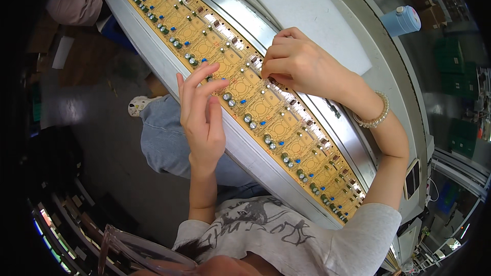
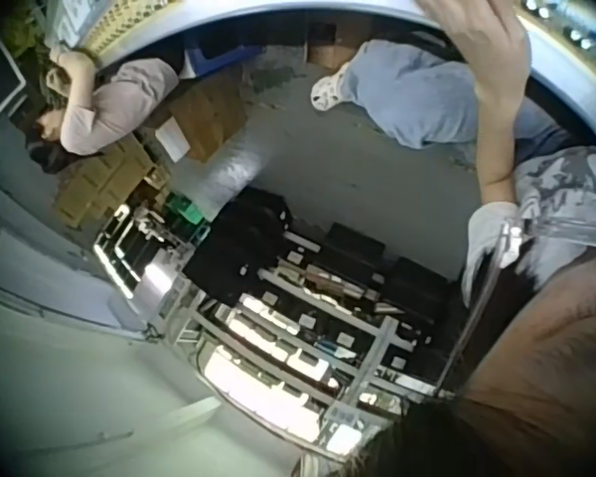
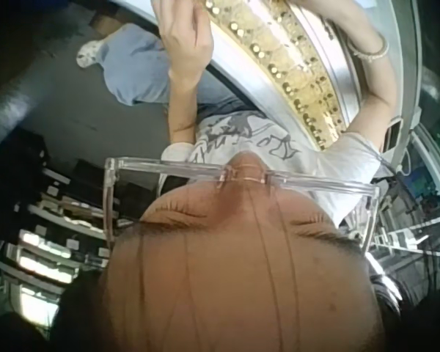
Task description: Placing small electronic components into a component strip for manual assembly.
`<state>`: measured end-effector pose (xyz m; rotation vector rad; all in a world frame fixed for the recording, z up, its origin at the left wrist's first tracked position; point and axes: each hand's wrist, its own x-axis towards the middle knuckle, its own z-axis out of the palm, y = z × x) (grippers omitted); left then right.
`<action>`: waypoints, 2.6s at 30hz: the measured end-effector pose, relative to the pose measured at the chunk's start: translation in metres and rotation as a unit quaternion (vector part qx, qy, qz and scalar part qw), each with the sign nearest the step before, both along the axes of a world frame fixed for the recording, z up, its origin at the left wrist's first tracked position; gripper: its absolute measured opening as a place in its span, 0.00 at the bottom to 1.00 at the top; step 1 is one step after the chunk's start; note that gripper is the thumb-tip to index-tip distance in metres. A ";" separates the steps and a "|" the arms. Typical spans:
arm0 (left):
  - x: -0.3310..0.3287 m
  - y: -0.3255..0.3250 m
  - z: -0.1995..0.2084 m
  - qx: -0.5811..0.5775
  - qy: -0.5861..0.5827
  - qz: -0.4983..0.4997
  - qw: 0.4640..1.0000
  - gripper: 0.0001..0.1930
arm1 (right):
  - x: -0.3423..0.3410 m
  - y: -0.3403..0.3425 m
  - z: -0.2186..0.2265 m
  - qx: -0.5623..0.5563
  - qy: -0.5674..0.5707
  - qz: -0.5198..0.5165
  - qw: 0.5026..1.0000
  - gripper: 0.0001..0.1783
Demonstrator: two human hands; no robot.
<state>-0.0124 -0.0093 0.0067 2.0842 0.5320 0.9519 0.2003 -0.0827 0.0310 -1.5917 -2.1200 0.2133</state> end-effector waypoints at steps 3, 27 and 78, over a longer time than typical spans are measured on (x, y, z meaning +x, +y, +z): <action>0.006 -0.001 0.004 0.021 0.038 -0.011 0.999 0.19 | 0.002 -0.001 0.000 0.003 -0.005 0.017 1.000 0.07; 0.021 -0.006 -0.002 0.140 0.211 -0.114 0.961 0.22 | 0.070 -0.008 0.035 -0.082 -0.022 -0.238 0.968 0.01; 0.019 -0.007 -0.006 0.138 0.170 -0.070 0.973 0.24 | 0.003 -0.007 0.001 0.020 -0.049 0.039 0.998 0.07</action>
